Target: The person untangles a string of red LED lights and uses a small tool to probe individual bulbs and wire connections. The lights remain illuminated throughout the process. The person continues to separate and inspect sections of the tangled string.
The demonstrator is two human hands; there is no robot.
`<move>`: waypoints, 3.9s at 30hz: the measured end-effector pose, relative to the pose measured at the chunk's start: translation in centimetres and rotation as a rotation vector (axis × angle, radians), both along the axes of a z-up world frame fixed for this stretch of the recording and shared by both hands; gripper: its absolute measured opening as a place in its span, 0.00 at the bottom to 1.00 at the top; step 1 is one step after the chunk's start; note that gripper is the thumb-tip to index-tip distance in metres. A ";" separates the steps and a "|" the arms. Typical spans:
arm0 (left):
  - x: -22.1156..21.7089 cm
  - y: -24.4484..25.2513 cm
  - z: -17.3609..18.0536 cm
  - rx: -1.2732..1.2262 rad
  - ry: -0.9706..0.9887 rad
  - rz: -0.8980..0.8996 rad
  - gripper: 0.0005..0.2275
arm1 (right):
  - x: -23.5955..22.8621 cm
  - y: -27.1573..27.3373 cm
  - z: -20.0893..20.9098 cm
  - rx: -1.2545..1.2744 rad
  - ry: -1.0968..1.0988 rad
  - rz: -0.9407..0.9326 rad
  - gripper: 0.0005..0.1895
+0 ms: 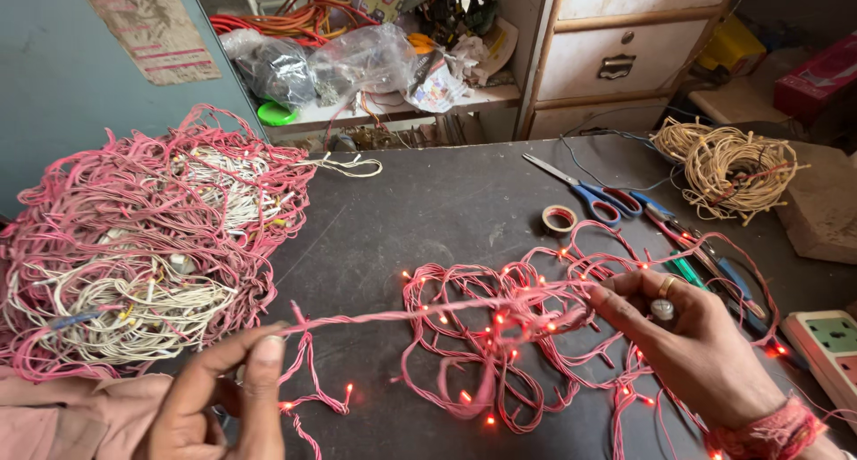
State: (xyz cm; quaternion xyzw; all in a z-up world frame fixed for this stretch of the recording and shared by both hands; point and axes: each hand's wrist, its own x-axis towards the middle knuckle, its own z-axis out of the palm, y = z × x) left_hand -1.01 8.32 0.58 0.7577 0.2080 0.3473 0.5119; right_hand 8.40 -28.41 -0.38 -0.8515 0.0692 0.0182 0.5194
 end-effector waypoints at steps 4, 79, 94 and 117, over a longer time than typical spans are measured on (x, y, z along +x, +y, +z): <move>-0.1 0.5 -1.1 0.070 -0.016 -0.044 0.06 | 0.0 -0.3 -0.9 0.435 0.381 0.006 0.16; -3.2 11.9 -0.7 0.131 0.293 0.007 0.09 | 2.5 -6.3 0.0 -0.676 0.092 0.011 0.14; -4.3 10.4 -0.4 0.259 0.090 0.116 0.08 | 2.5 -6.1 -1.1 -0.628 0.320 0.279 0.16; -3.8 8.6 -0.1 0.149 0.297 0.095 0.09 | -5.5 15.5 -4.7 -0.773 -0.118 0.705 0.08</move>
